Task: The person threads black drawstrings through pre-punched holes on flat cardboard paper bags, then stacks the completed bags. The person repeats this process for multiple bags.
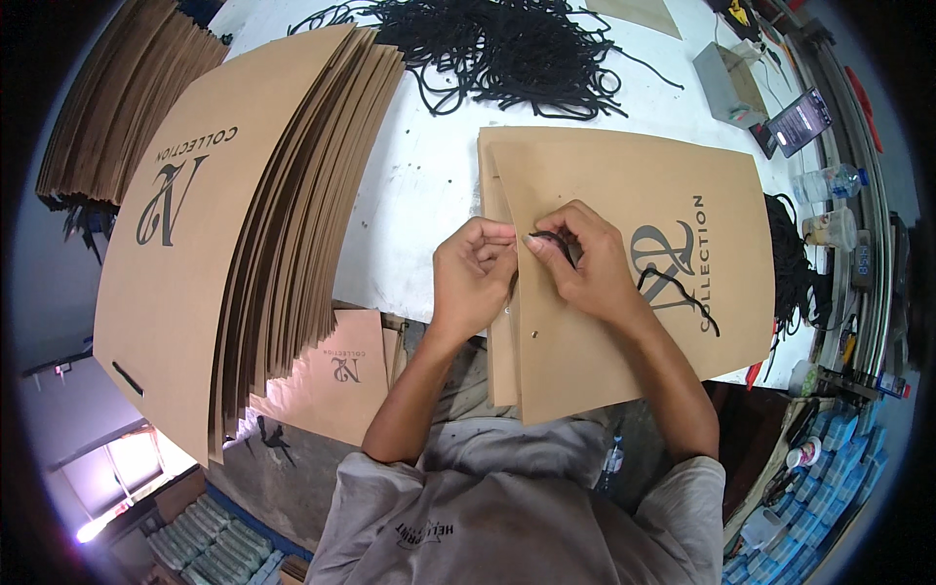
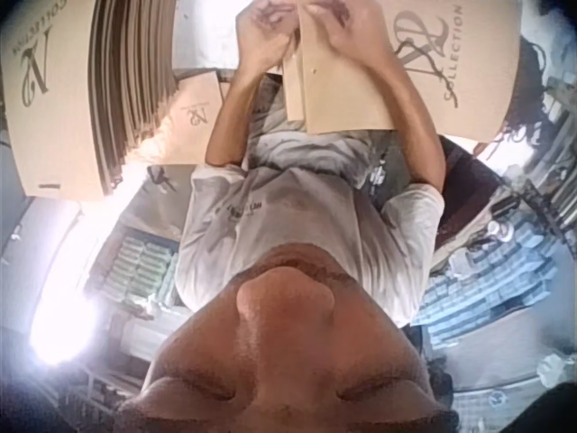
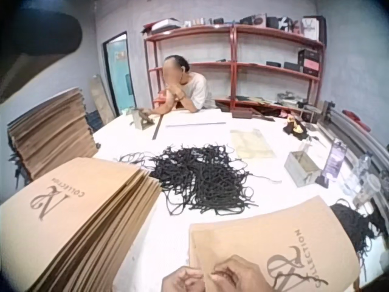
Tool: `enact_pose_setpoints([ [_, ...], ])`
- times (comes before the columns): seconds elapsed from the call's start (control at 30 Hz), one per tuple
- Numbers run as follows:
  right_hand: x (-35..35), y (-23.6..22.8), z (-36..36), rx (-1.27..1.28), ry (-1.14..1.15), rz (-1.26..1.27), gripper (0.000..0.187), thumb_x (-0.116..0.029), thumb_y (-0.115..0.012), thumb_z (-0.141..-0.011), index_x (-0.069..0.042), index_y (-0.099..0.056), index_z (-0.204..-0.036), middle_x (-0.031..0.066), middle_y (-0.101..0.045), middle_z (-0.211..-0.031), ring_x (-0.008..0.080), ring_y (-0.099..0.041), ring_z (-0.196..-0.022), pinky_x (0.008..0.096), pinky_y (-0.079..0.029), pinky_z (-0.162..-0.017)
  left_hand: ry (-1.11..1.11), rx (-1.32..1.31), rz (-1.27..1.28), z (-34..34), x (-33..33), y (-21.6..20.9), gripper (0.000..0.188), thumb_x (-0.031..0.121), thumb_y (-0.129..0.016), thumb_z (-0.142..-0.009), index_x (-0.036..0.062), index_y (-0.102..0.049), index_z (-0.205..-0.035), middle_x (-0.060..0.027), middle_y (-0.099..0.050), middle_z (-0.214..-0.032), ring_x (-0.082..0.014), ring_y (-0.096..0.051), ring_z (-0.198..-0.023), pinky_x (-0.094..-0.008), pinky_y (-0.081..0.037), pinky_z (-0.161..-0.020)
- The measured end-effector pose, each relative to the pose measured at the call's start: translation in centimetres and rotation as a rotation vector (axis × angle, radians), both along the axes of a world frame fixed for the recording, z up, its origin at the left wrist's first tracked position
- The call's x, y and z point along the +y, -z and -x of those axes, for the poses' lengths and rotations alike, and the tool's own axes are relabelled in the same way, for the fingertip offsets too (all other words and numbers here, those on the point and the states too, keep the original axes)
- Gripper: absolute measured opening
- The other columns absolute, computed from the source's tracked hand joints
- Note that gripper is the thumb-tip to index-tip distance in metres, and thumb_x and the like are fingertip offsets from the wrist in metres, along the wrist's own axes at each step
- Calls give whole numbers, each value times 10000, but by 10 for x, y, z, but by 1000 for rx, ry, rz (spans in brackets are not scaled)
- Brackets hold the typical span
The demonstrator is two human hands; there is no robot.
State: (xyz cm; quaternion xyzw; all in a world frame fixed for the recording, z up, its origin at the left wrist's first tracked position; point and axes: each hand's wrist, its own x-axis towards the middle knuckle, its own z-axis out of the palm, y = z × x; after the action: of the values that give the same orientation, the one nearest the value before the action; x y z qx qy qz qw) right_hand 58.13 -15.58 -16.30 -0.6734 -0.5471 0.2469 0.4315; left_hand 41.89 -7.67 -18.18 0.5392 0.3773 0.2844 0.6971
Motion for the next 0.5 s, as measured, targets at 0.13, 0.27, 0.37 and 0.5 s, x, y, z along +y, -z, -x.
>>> enact_pose_setpoints([
  [0.13, -7, 5, 2, 35, 44, -42, 138, -77, -717, -911, 9, -709, -1018, 149, -624, -1018, 271, -645, -889, 369, -529, -788, -139, 129, -298, 40, 15, 0, 165, -100, -618, -919, -100, -628, -1083, -139, -718, -1014, -170, -716, -880, -293, -602, -839],
  [0.27, -8, 4, 23, 39, -94, -192, 124, -64, -749, -880, -18, -758, -995, 127, -586, -1110, 255, -588, -1046, 369, -499, -879, 17, -66, -203, 46, -3, -18, 239, 67, -670, -975, -90, -632, -1151, -141, -719, -962, -172, -720, -866, -289, -620, -745],
  [0.37, -15, 5, 27, 151, 0, -120, 95, -59, -761, -867, -45, -765, -961, 108, -571, -1124, 264, -556, -1074, 362, -474, -902, 189, -157, 126, 42, 1, -27, 483, 341, -597, -1047, -78, -611, -1288, -115, -717, -914, -145, -708, -804, -269, -615, -683],
  [0.5, -28, -19, 37, -282, -102, -372, 72, -51, -755, -873, -23, -737, -937, 106, -609, -1079, 243, -597, -990, 357, -493, -862, 242, -24, 274, 21, -6, -24, 688, 544, -474, -1072, -12, -520, -1475, -39, -700, -842, -86, -648, -687, -214, -535, -570],
])
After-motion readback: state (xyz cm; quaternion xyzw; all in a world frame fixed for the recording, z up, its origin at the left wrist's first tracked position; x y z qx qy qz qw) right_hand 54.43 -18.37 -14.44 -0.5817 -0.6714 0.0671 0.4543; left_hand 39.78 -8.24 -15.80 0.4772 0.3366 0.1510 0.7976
